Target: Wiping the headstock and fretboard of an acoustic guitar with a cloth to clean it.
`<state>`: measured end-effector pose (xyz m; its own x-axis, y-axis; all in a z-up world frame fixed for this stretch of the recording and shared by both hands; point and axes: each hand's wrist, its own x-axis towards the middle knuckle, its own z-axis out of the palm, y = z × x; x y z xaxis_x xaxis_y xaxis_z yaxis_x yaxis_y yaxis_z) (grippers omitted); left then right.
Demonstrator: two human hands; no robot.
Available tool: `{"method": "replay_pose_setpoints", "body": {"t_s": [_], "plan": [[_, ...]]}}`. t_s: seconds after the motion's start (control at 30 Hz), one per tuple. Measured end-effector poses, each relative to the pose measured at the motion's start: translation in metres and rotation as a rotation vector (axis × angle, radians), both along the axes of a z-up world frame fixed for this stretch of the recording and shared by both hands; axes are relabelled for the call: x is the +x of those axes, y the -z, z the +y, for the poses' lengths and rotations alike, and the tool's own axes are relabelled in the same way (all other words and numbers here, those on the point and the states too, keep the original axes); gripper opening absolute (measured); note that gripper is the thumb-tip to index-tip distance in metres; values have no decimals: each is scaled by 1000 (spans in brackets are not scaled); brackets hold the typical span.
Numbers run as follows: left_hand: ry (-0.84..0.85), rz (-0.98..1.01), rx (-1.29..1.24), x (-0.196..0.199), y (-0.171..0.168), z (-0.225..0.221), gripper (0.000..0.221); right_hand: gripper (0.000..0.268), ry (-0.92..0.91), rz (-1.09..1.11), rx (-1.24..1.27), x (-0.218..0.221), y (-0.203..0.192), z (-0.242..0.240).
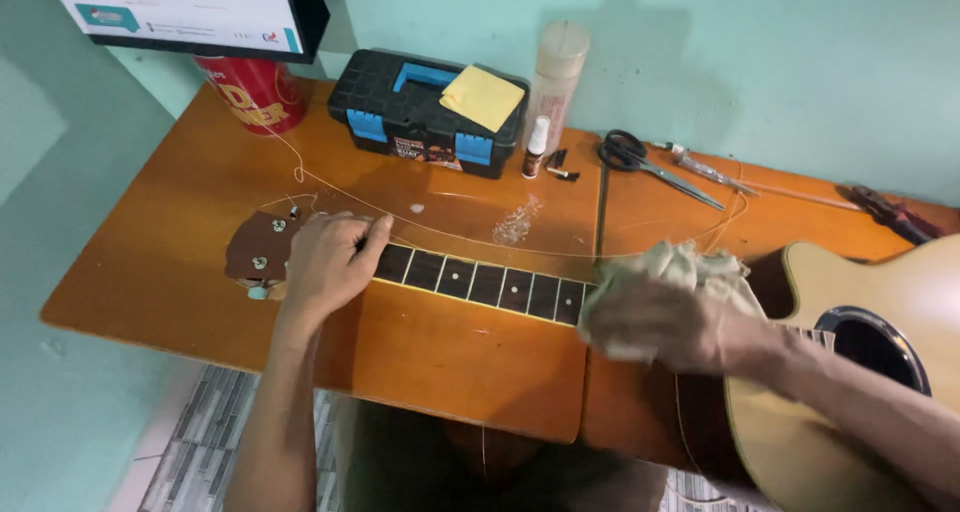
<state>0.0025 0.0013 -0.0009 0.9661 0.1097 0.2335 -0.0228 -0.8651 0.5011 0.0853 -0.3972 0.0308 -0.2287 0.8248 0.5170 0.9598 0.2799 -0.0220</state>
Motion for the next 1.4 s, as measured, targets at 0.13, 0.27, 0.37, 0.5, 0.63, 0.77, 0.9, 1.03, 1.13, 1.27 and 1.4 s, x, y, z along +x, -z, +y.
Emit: {"method": "replay_pose_setpoints", "body": {"t_s": [0.13,0.27,0.37,0.5,0.63,0.77,0.9,1.03,1.13,1.27,1.4], "plan": [[9,42,10,2,1,3,65,15,24,127,-73,-3,-3,-1],[-12,66,-15,1,-1,0,65,17,166,246,-38,5,-7,0],[4,70,-39,1,-2,-1,67,32,232,239,-82,1,13,-13],[14,107,9,6,11,9,69,69,89,156,-17,1,34,-14],[7,107,-39,2,3,5,68,77,224,281,5,25,57,-18],[19,104,-12,2,3,3,69,54,207,207,16,1,16,-9],[18,96,5,0,-1,1,69,51,78,79,2,-10,14,-8],[-3,118,-1,-2,-8,-7,67,45,143,172,40,5,33,-7],[42,94,-18,0,-15,-9,70,38,240,289,87,10,35,-10],[56,44,-33,1,-6,-5,69,41,158,161,45,5,42,-16],[18,67,-17,2,6,0,69,29,39,27,31,-5,23,-11]]}}
